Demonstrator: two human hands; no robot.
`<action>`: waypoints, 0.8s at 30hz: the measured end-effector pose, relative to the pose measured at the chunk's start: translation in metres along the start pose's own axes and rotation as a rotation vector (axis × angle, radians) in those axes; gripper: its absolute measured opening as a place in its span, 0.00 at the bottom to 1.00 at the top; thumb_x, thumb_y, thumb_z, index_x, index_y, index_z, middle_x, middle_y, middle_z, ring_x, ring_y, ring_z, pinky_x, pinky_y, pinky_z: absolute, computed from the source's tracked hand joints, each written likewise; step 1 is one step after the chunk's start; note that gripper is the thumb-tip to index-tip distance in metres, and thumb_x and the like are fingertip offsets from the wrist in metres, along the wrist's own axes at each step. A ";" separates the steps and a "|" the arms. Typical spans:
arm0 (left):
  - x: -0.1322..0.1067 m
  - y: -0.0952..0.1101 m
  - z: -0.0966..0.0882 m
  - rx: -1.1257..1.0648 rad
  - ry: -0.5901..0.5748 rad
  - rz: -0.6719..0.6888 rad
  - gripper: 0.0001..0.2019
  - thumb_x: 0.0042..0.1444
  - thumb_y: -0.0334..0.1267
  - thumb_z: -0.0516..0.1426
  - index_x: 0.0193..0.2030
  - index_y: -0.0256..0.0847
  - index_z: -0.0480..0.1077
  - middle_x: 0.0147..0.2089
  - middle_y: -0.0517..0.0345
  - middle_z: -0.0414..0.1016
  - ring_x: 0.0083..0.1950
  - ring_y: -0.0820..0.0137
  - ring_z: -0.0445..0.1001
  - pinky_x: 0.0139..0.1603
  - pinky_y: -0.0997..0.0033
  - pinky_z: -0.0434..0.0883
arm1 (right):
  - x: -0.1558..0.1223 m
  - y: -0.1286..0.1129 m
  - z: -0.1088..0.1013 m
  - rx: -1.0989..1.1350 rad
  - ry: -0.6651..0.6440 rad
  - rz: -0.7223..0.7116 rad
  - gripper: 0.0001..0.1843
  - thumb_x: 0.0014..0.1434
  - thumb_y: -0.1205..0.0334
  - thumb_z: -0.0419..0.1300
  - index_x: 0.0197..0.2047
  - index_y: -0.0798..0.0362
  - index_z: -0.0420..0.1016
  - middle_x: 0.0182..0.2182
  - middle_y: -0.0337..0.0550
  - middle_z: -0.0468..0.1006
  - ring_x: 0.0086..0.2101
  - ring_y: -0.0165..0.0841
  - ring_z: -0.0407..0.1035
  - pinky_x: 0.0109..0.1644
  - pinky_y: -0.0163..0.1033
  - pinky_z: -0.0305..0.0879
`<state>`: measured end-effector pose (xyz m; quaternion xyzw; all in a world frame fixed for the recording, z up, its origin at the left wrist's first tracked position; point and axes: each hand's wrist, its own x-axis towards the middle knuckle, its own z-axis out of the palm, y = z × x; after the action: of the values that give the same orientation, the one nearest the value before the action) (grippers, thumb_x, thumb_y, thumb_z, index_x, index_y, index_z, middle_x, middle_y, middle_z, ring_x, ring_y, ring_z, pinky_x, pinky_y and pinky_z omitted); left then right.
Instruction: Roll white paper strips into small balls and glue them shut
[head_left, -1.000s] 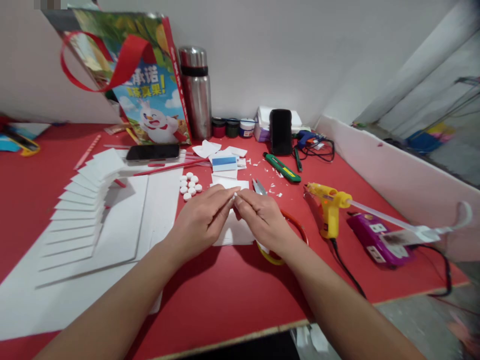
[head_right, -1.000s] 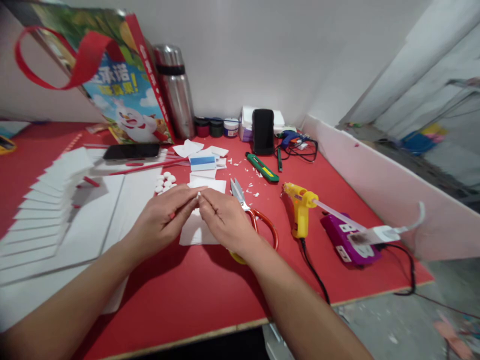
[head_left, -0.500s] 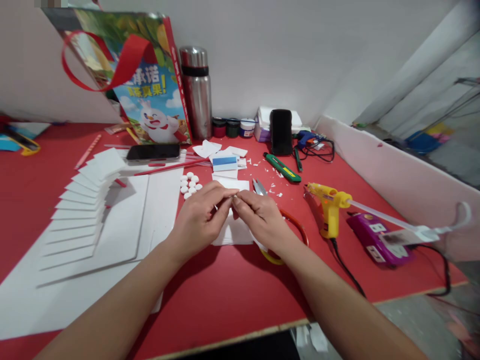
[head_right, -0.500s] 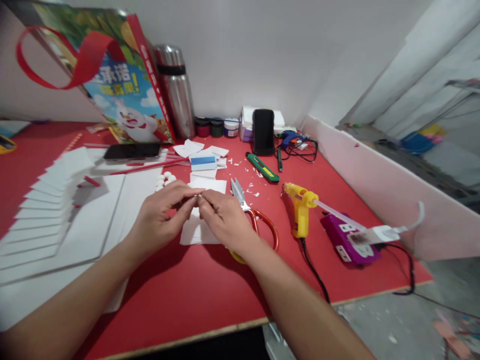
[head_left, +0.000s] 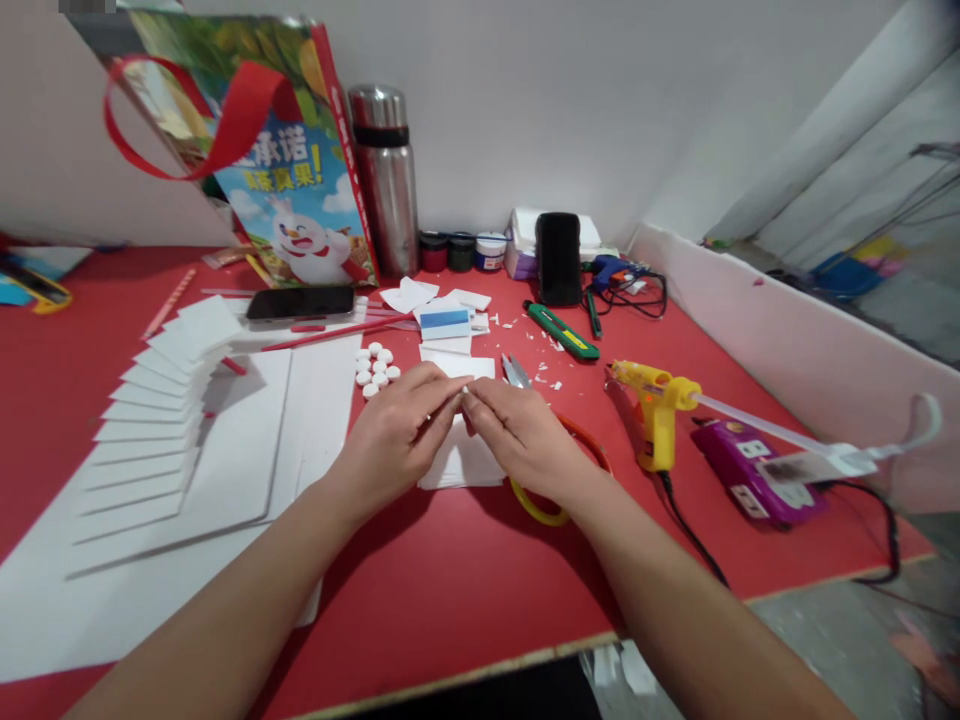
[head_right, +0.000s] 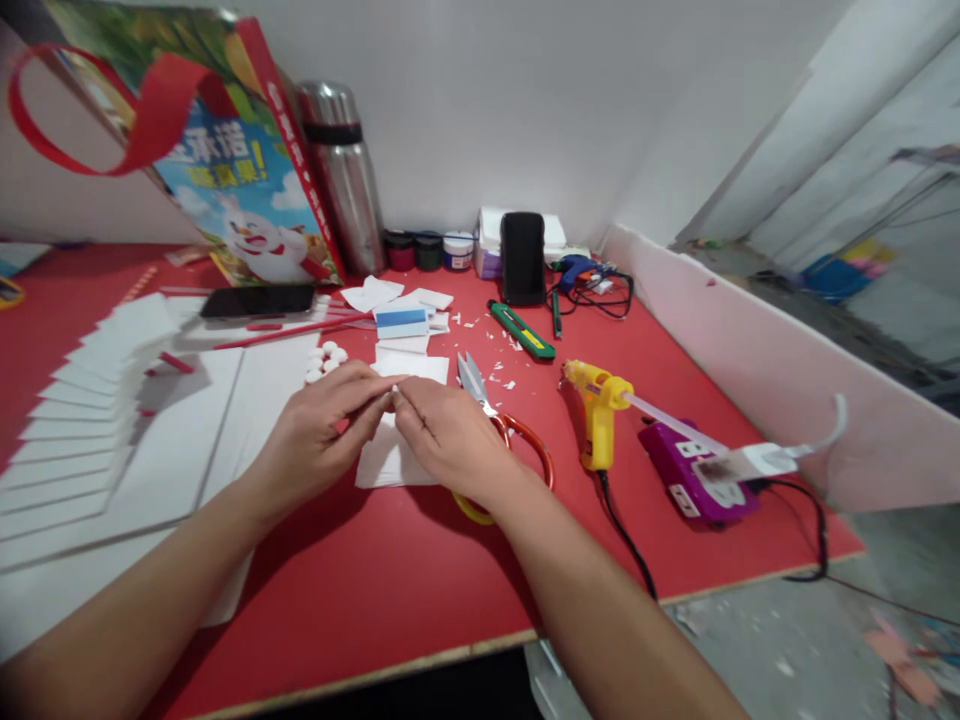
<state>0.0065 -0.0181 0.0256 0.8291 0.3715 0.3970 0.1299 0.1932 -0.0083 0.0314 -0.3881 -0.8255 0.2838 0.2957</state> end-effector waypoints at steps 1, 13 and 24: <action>0.000 0.000 0.000 0.024 -0.003 0.008 0.13 0.69 0.30 0.52 0.55 0.37 0.74 0.41 0.52 0.74 0.42 0.69 0.73 0.43 0.70 0.70 | 0.000 0.000 0.000 -0.009 -0.002 0.003 0.13 0.71 0.63 0.47 0.33 0.51 0.63 0.28 0.38 0.70 0.30 0.31 0.64 0.37 0.37 0.55; -0.003 0.003 0.000 0.039 0.076 -0.058 0.08 0.67 0.31 0.54 0.46 0.34 0.75 0.36 0.55 0.76 0.36 0.71 0.73 0.40 0.72 0.68 | 0.003 -0.002 0.005 0.095 0.064 0.034 0.17 0.71 0.59 0.50 0.29 0.52 0.65 0.25 0.36 0.69 0.28 0.29 0.64 0.35 0.36 0.56; 0.000 0.007 -0.004 -0.040 0.031 -0.122 0.09 0.67 0.33 0.54 0.42 0.38 0.76 0.33 0.57 0.75 0.34 0.71 0.72 0.37 0.71 0.67 | 0.002 -0.004 0.003 0.066 0.147 0.063 0.19 0.66 0.59 0.54 0.24 0.52 0.62 0.21 0.34 0.61 0.25 0.27 0.55 0.31 0.36 0.51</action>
<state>0.0068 -0.0233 0.0318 0.7959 0.4155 0.4084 0.1645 0.1879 -0.0094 0.0324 -0.4236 -0.7792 0.2909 0.3589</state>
